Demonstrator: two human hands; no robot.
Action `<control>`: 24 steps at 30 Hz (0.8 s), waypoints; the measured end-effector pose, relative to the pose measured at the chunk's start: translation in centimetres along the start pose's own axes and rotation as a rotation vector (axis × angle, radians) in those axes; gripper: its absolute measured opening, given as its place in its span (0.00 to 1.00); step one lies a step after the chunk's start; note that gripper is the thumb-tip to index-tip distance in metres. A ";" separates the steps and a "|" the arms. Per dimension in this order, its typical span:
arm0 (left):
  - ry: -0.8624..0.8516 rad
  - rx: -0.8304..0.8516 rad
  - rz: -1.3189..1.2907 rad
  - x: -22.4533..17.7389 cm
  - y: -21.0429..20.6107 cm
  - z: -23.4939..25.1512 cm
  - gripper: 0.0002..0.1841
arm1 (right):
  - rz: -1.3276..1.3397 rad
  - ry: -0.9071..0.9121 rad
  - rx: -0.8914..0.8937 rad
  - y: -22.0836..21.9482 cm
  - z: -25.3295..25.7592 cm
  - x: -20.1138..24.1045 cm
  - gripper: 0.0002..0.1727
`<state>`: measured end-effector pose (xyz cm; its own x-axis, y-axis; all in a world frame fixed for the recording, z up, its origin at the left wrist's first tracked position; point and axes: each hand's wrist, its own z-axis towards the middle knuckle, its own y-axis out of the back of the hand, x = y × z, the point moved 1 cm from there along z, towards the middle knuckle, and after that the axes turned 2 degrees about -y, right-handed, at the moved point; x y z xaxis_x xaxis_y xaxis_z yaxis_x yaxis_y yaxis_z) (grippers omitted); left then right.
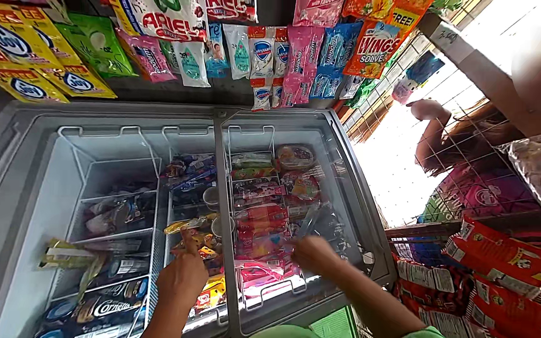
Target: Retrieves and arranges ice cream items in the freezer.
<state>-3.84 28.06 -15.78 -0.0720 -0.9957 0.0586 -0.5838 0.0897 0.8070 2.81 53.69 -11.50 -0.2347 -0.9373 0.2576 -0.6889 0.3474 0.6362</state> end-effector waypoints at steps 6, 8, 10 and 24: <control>0.040 0.035 0.029 -0.1 -0.1 0.5 0.48 | 0.125 -0.166 -0.620 15.8 6.7 -7.1 0.27; 0.035 0.084 -0.015 -0.9 0.2 0.1 0.48 | 0.138 -0.194 -0.642 18.4 9.9 -10.0 0.26; 0.038 0.131 -0.138 -1.4 1.0 -0.5 0.46 | 0.125 -0.190 -0.616 19.2 11.8 -12.7 0.25; 0.128 0.051 -0.319 -0.2 -0.5 0.3 0.59 | -0.187 -0.275 -0.264 22.1 20.6 -12.3 0.38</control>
<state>-3.80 28.22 -16.41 0.2209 -0.9684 -0.1157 -0.6006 -0.2286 0.7662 -23.64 72.35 -15.67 -0.3210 -0.9451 -0.0606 -0.5463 0.1326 0.8270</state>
